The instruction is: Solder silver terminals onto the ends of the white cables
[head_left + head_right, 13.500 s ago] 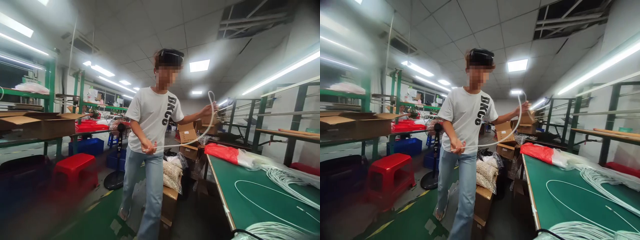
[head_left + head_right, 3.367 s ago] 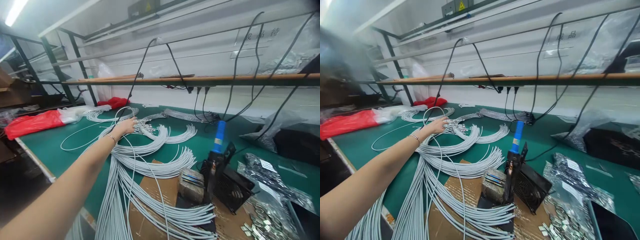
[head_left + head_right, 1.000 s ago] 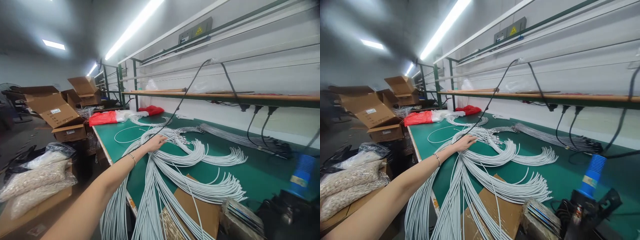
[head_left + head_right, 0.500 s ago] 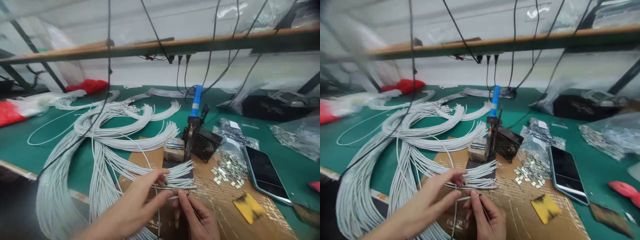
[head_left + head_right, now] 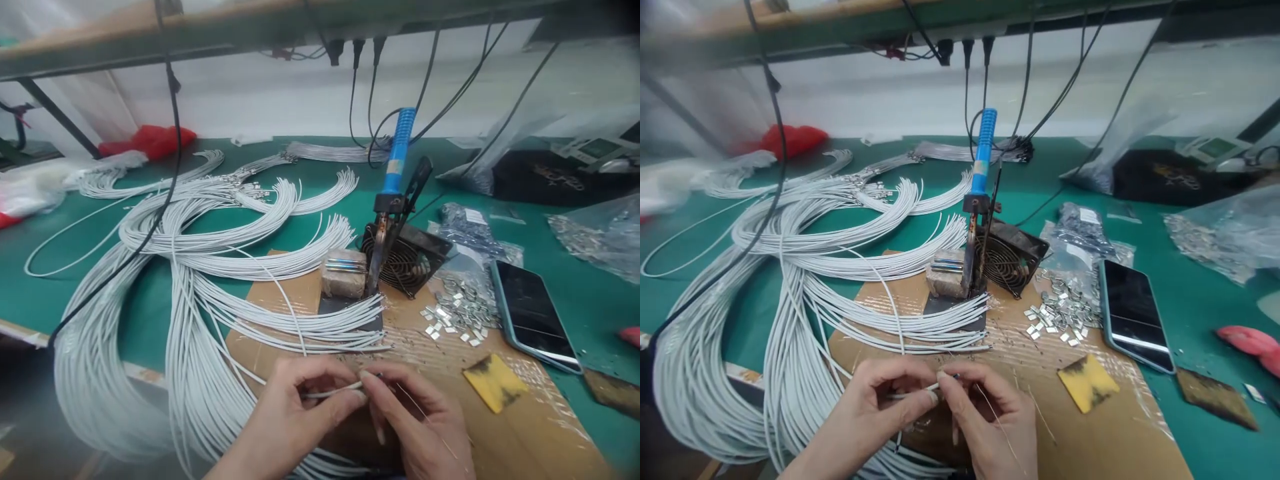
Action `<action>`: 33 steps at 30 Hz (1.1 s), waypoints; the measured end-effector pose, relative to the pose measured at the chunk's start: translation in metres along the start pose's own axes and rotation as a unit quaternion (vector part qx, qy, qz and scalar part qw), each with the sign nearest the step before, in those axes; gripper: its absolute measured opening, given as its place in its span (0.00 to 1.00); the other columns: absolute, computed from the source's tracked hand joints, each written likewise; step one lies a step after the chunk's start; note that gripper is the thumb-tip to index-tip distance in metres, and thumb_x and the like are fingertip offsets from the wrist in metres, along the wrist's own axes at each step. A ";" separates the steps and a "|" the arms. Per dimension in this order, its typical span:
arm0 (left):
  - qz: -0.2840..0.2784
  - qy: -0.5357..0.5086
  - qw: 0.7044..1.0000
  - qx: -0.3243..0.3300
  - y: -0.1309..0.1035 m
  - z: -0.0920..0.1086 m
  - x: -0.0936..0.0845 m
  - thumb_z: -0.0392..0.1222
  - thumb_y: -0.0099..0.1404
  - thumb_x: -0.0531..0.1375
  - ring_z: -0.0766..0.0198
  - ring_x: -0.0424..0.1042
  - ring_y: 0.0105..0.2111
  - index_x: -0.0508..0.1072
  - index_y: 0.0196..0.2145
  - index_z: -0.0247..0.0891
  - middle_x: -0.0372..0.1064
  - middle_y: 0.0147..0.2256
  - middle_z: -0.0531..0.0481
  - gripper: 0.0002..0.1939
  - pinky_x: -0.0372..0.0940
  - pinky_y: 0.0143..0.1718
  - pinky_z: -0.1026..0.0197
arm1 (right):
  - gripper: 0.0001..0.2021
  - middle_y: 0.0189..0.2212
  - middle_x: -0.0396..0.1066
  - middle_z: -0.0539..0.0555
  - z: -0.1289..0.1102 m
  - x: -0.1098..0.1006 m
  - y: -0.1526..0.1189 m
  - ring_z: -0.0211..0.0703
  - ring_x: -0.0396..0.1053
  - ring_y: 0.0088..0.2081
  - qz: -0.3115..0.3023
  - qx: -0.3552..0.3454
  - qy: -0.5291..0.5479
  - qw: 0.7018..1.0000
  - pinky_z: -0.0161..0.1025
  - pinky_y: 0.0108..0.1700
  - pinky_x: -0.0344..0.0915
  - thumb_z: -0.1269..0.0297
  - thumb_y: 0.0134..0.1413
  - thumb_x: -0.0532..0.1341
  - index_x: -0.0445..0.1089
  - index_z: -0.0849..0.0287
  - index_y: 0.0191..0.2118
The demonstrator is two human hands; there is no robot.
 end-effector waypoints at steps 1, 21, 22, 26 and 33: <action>-0.001 -0.002 1.000 -0.005 -0.001 0.000 0.000 0.48 0.65 0.68 0.65 0.65 0.29 0.81 0.33 0.34 0.71 0.28 0.50 0.12 0.59 0.30 0.66 | 0.17 0.17 0.60 0.46 -0.001 -0.001 0.000 0.30 0.56 0.21 -0.007 0.008 0.001 1.000 0.27 0.25 0.56 0.48 0.42 0.76 0.80 0.56 0.28; -0.027 -0.177 0.983 -0.038 -0.001 0.004 0.014 0.54 0.65 0.71 0.72 0.60 0.24 0.79 0.34 0.35 0.65 0.23 0.56 0.17 0.53 0.25 0.71 | 0.11 0.25 0.71 0.51 -0.011 -0.023 0.001 0.33 0.65 0.25 -0.041 -0.106 -0.020 0.993 0.27 0.28 0.61 0.51 0.57 0.71 0.86 0.49 0.40; -0.027 -0.178 0.983 -0.036 -0.001 0.004 0.015 0.53 0.66 0.70 0.72 0.59 0.24 0.79 0.34 0.35 0.65 0.23 0.56 0.17 0.53 0.26 0.71 | 0.09 0.25 0.70 0.51 -0.014 -0.019 -0.002 0.32 0.64 0.25 -0.036 -0.105 -0.021 0.994 0.27 0.28 0.61 0.52 0.55 0.72 0.86 0.47 0.40; -0.032 -0.173 0.984 -0.035 -0.002 0.004 0.015 0.52 0.66 0.70 0.72 0.59 0.24 0.78 0.34 0.35 0.64 0.23 0.56 0.16 0.53 0.26 0.70 | 0.06 0.27 0.71 0.50 -0.023 -0.010 -0.008 0.34 0.67 0.28 -0.019 -0.103 -0.019 0.994 0.26 0.28 0.63 0.56 0.52 0.72 0.86 0.45 0.36; -0.058 -0.170 0.983 -0.042 -0.003 0.002 0.015 0.53 0.69 0.67 0.71 0.59 0.24 0.77 0.35 0.36 0.64 0.23 0.56 0.16 0.54 0.25 0.69 | 0.05 0.23 0.67 0.51 -0.027 -0.012 -0.007 0.33 0.62 0.23 -0.014 -0.098 -0.038 0.994 0.27 0.22 0.58 0.58 0.49 0.73 0.86 0.46 0.33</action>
Point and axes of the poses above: each hand's wrist, its own y-axis towards the middle knuckle, its own x-axis out of the palm, z = x × y, the point moved 4 cm from there along y, towards the middle knuckle
